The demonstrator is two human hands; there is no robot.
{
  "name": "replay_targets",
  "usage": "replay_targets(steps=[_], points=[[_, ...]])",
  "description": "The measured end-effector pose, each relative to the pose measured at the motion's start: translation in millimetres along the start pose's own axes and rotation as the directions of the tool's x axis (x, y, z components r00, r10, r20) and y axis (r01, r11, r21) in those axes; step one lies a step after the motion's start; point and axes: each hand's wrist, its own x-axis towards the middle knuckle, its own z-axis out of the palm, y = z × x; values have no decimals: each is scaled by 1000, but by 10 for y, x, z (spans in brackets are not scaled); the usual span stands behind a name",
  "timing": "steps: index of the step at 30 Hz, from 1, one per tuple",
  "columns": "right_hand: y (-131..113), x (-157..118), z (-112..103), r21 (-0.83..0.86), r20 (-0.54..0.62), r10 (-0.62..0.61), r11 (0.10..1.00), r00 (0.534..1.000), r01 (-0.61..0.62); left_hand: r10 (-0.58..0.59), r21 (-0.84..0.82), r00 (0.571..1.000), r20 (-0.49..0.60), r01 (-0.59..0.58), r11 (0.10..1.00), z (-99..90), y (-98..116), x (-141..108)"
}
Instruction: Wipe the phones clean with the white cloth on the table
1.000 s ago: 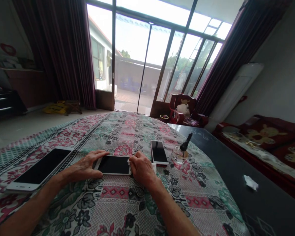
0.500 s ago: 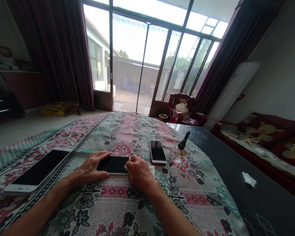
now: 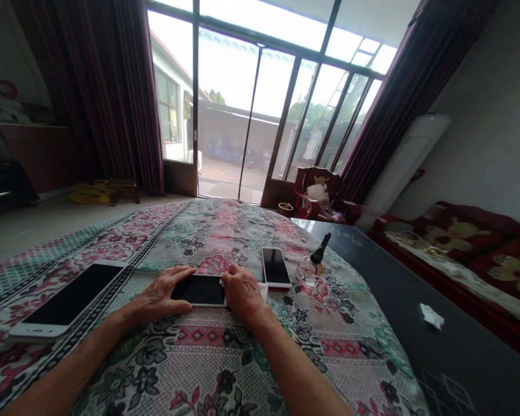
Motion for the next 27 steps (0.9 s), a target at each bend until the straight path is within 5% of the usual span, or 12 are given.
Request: replay_targets(steps=[7, 15, 22, 27], points=[[-128, -393, -34, 24, -4, -146, 989, 989, 146, 2, -9, 1000, -2, -2, 1000, 20, -27, -2], [-19, -56, -12, 1, 5, 9, 1000, 1000, -9, -13, 0, 1000, 23, 13, 1000, -8, 3, -3], [-77, -252, -2, -44, 19, -76, 996, 997, 77, -9, -9, 1000, 17, 9, 1000, -5, 5, 0], [-65, -156, -27, -47, 37, -7, 999, 999, 9, -5, -3, 1000, 17, 5, 1000, -5, 6, 2]])
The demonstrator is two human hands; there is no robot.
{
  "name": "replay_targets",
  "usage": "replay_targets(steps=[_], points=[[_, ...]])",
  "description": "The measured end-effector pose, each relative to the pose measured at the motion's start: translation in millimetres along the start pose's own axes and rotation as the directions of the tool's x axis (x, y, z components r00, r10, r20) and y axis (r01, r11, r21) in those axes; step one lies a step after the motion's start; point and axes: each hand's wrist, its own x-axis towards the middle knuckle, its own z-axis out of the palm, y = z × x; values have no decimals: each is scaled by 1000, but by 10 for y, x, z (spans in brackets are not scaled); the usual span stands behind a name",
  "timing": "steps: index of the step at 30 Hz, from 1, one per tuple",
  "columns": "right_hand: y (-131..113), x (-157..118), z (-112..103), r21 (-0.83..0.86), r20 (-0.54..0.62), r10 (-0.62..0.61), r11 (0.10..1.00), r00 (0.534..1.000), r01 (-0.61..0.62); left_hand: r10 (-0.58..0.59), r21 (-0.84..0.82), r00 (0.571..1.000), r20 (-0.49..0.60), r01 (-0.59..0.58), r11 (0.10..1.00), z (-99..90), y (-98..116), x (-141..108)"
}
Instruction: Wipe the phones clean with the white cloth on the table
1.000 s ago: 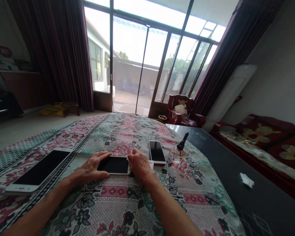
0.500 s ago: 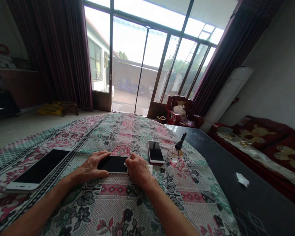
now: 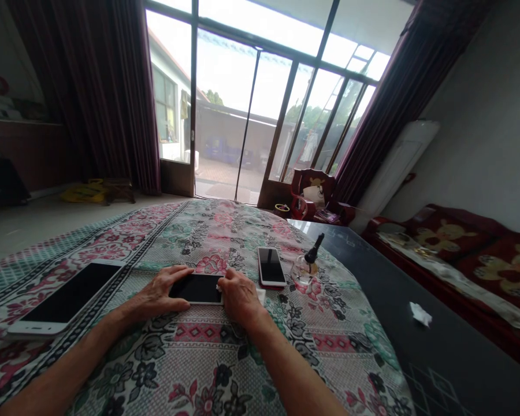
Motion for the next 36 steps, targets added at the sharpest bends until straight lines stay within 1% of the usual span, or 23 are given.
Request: replay_targets(steps=[3, 7, 9, 13, 15, 17, 19, 23, 25, 27, 29, 32, 36], points=[[-16, 34, 2, -19, -7, 23, 1000, 1000, -23, 4, 0, 1000, -6, -4, 1000, 2, -8, 0], [-60, -86, 17, -23, -6, -31, 999, 999, 31, 1, -9, 1000, -6, -1, 1000, 3, -12, 0], [-65, -118, 18, -10, -8, -33, 999, 999, 33, 0, -13, 1000, -4, 0, 1000, -1, -3, 1], [-28, 11, 11, -18, -17, 24, 1000, 1000, -24, -9, -2, 1000, 3, 9, 1000, -17, 22, -1], [-12, 95, 13, -24, -16, 37, 999, 999, -37, -17, 1, 1000, 8, 17, 1000, -19, 23, -3], [-15, 116, 22, -26, -17, 38, 999, 999, -38, -15, 0, 1000, 8, 15, 1000, -12, 11, -4], [-39, 54, 32, -21, -14, 17, 1000, 1000, -17, -4, -3, 1000, 2, 4, 1000, 2, -5, -5], [-116, -188, 37, 5, -20, -35, 999, 999, 35, 9, -8, 1000, -4, -9, 1000, 12, -14, -12], [-141, -272, 30, 18, -24, -29, 999, 999, 29, 14, -21, 1000, -6, -15, 1000, -3, -21, -23], [-148, -296, 21, 33, -22, -16, 999, 1000, 16, 19, -24, 1000, -14, -20, 1000, -26, -55, -38], [-136, -263, 12, 42, -23, 4, 999, 1000, -3, 19, 0, 999, -32, -19, 1000, -50, -118, -52], [-99, -139, 7, 20, -23, 59, 998, 998, -58, 11, 50, 998, -57, -8, 999, -74, -215, -63], [-61, 85, 11, -22, -20, 141, 990, 990, -141, -7, 75, 999, -50, 11, 997, -91, -235, -60]])
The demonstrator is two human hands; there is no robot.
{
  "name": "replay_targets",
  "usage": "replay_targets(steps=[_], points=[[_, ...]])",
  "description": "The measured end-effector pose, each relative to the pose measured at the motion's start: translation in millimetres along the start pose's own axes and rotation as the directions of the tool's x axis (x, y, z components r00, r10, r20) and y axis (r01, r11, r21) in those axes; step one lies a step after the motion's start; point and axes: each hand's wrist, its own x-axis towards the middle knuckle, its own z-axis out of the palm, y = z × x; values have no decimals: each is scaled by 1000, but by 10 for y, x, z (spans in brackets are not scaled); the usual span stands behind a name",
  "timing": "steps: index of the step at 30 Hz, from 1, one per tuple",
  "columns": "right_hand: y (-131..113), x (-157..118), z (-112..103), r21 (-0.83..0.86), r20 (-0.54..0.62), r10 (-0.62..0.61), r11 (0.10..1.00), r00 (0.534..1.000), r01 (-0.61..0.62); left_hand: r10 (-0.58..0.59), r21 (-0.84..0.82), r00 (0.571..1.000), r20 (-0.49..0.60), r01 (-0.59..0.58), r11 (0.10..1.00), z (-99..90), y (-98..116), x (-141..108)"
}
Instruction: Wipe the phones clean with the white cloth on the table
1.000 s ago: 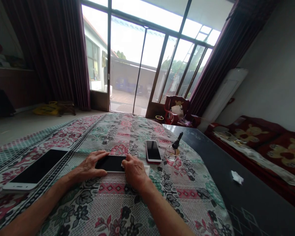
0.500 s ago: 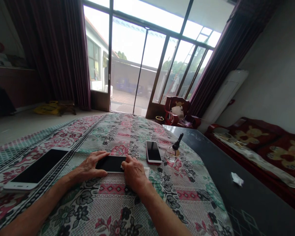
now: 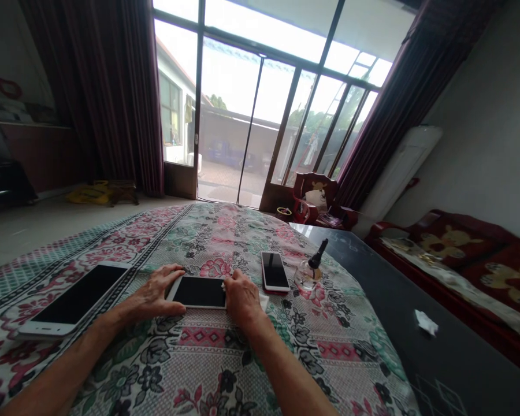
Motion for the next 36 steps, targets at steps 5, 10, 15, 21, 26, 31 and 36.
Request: replay_targets(steps=[5, 10, 15, 21, 26, 31, 36], points=[[-95, 172, 38, -10, 9, -16, 1000, 1000, 16, -3, -3, 1000, 6, 3, 1000, 12, 16, 19], [-244, 75, 75, 11, 2, -125, 992, 992, 125, -4, -12, 999, 35, 4, 1000, 18, -27, 20], [-271, 30, 70, 58, -10, -179, 982, 984, 180, -42, -30, 988, 147, 46, 998, -110, 35, -1], [-367, 99, 97, 42, -33, -225, 973, 974, 226, -65, -47, 979, 193, 76, 996, -218, 126, -12], [-482, 65, 123, 47, -47, -373, 926, 927, 375, -72, -36, 976, 205, 81, 996, -208, 111, 1], [-424, 55, 109, 40, -34, -457, 888, 889, 458, -69, -37, 974, 218, 79, 996, -213, 91, 0], [-187, -20, 48, 4, 2, -509, 861, 861, 509, -82, -36, 968, 237, 93, 995, -222, 104, -10]])
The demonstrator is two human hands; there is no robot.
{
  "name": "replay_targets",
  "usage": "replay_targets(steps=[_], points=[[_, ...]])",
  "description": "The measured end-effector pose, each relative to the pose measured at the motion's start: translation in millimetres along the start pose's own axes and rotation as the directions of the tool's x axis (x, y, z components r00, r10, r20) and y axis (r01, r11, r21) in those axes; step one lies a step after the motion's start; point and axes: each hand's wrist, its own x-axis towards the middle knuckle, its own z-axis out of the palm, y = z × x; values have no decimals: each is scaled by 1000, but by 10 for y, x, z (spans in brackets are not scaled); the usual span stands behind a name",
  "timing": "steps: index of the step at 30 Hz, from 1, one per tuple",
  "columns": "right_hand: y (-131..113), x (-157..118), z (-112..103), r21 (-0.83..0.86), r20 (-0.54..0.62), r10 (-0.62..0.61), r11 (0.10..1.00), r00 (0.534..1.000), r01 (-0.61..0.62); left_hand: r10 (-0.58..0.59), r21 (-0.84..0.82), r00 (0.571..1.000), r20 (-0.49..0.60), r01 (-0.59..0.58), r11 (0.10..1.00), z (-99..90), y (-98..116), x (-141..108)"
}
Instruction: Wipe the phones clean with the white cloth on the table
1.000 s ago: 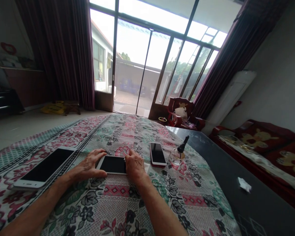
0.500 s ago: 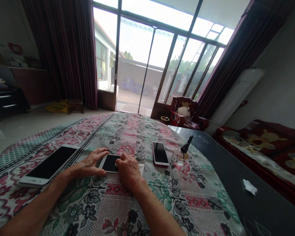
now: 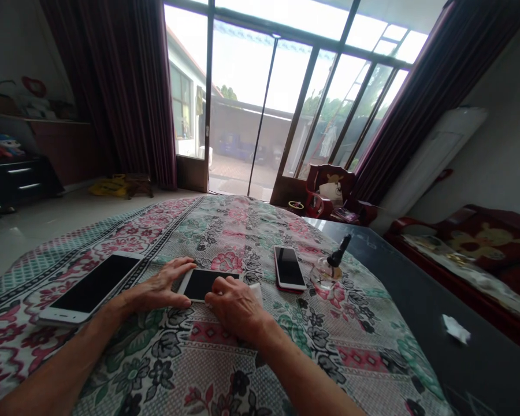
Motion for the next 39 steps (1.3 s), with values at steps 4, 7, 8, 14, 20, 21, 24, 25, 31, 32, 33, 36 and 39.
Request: replay_targets(steps=[4, 7, 8, 14, 20, 21, 24, 25, 31, 32, 33, 36, 39], points=[[146, -183, -38, 2, 11, -11, 1000, 1000, 10, -8, 0, 1000, 25, 8, 1000, -3, -11, -5], [202, -238, -30, 31, -14, -16, 999, 1000, 17, -18, 15, 999, 47, 17, 1000, -14, -7, -8], [204, -232, -21, 39, -21, -18, 999, 1000, 18, -24, 27, 998, 54, 23, 999, -17, 9, -5], [120, -77, 29, 51, -47, -42, 998, 998, 44, 95, 144, 995, 20, -97, 985, 32, 264, 128], [237, -194, -9, 106, -54, -29, 994, 998, 35, 195, 64, 979, 58, -198, 978, 77, 338, 258], [276, -231, -17, 124, -56, -22, 992, 998, 29, 198, 47, 978, 62, -202, 978, 77, 315, 262], [375, -305, -29, 160, -55, 3, 987, 999, 5, 215, 20, 974, 68, -217, 976, 86, 229, 271], [392, -313, -28, 165, -47, 7, 986, 999, 1, 220, 16, 973, 68, -222, 975, 93, 199, 277], [280, -210, 12, 153, -46, -25, 988, 999, 32, 269, 14, 962, 53, -270, 963, 150, 92, 326], [243, -181, 17, 146, -49, -35, 988, 998, 42, 272, 14, 961, 50, -273, 962, 154, 92, 329], [212, -155, 17, 140, -48, -48, 989, 998, 54, 273, 14, 961, 50, -274, 962, 154, 97, 330], [190, -119, -16, 144, -33, -67, 987, 997, 72, 267, 12, 963, 48, -267, 963, 142, 128, 324], [317, -172, -99, 187, -9, 1, 982, 1000, 1, 260, 4, 964, 62, -260, 966, 107, 156, 316]])
